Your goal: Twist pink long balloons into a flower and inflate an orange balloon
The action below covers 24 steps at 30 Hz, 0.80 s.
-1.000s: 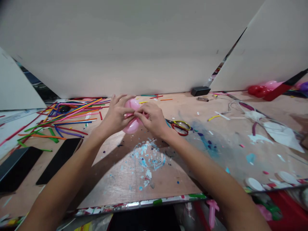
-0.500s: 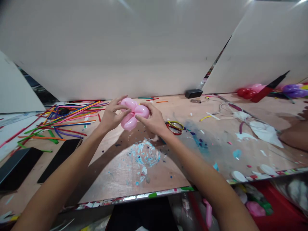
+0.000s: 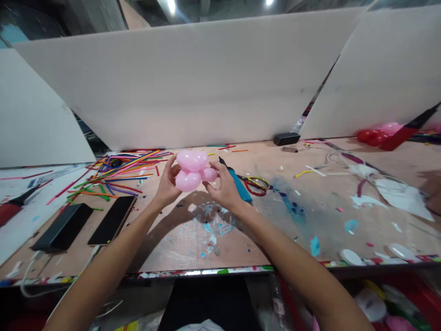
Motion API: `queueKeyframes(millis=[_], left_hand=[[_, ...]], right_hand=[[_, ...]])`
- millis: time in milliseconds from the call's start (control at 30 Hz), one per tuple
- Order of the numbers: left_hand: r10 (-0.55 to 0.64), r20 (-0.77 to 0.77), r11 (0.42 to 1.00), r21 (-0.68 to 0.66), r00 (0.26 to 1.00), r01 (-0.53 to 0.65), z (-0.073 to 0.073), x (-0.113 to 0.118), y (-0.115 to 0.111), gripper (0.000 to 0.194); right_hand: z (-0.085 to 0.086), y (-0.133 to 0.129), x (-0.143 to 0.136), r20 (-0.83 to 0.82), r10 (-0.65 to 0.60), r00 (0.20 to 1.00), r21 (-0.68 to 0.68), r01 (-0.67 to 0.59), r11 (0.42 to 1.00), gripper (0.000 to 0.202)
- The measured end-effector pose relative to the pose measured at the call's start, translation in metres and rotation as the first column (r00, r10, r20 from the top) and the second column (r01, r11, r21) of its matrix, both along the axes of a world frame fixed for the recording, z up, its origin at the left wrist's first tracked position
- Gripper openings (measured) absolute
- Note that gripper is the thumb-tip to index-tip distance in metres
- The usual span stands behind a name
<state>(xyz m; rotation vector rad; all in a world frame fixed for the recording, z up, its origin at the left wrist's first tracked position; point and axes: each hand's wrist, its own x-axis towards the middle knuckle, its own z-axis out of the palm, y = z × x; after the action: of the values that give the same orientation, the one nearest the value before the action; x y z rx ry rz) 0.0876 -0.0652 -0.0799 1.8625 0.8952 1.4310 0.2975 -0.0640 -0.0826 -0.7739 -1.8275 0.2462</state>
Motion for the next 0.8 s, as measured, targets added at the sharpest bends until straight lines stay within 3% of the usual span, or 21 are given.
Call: queueKeyframes(millis=[100, 233, 333, 400, 500, 567, 633, 733, 800], left_hand=[[-0.070, -0.051, 0.997, 0.006, 0.996, 0.071, -0.001, -0.005, -0.001, 0.089], [-0.150, -0.016, 0.980, -0.136, 0.989, 0.147, 0.008, -0.009, -0.009, 0.074], [-0.046, -0.098, 0.988, -0.154, 0.994, 0.030, 0.014, -0.004, -0.018, 0.077], [0.051, -0.161, 0.995, -0.080, 0.986, -0.064, 0.014, -0.001, -0.021, 0.078], [0.199, -0.261, 0.975, 0.145, 0.945, -0.166, 0.007, -0.002, -0.021, 0.071], [0.248, -0.343, 0.940, 0.310, 0.906, -0.140, 0.001, -0.004, -0.021, 0.063], [0.228, -0.423, 0.911, 0.410, 0.877, -0.039, -0.004, -0.004, -0.022, 0.056], [0.218, -0.462, 0.901, 0.434, 0.860, 0.004, -0.008, 0.001, -0.025, 0.054], [0.286, -0.367, 0.919, 0.368, 0.885, -0.144, -0.007, 0.006, -0.027, 0.064]], right_hand=[[-0.007, 0.005, 0.005, -0.019, -0.058, 0.998, 0.016, 0.058, 0.998, 0.039], [-0.014, 0.010, 0.014, 0.120, -0.140, 0.983, 0.139, 0.123, 0.983, 0.045], [-0.016, 0.010, 0.016, 0.222, -0.124, 0.967, 0.143, 0.093, 0.985, 0.051], [-0.014, 0.008, 0.014, 0.238, -0.072, 0.969, 0.117, 0.045, 0.992, 0.057], [-0.007, 0.001, 0.008, 0.206, -0.001, 0.979, 0.003, 0.000, 1.000, 0.066], [-0.002, -0.003, 0.004, 0.161, -0.020, 0.987, -0.094, 0.036, 0.995, 0.060], [0.001, -0.006, -0.001, 0.109, -0.084, 0.990, -0.156, 0.101, 0.983, 0.048], [0.001, -0.007, -0.004, 0.009, -0.128, 0.992, -0.222, 0.127, 0.967, 0.038], [0.000, -0.006, -0.005, -0.090, -0.109, 0.990, -0.285, 0.080, 0.955, 0.036]])
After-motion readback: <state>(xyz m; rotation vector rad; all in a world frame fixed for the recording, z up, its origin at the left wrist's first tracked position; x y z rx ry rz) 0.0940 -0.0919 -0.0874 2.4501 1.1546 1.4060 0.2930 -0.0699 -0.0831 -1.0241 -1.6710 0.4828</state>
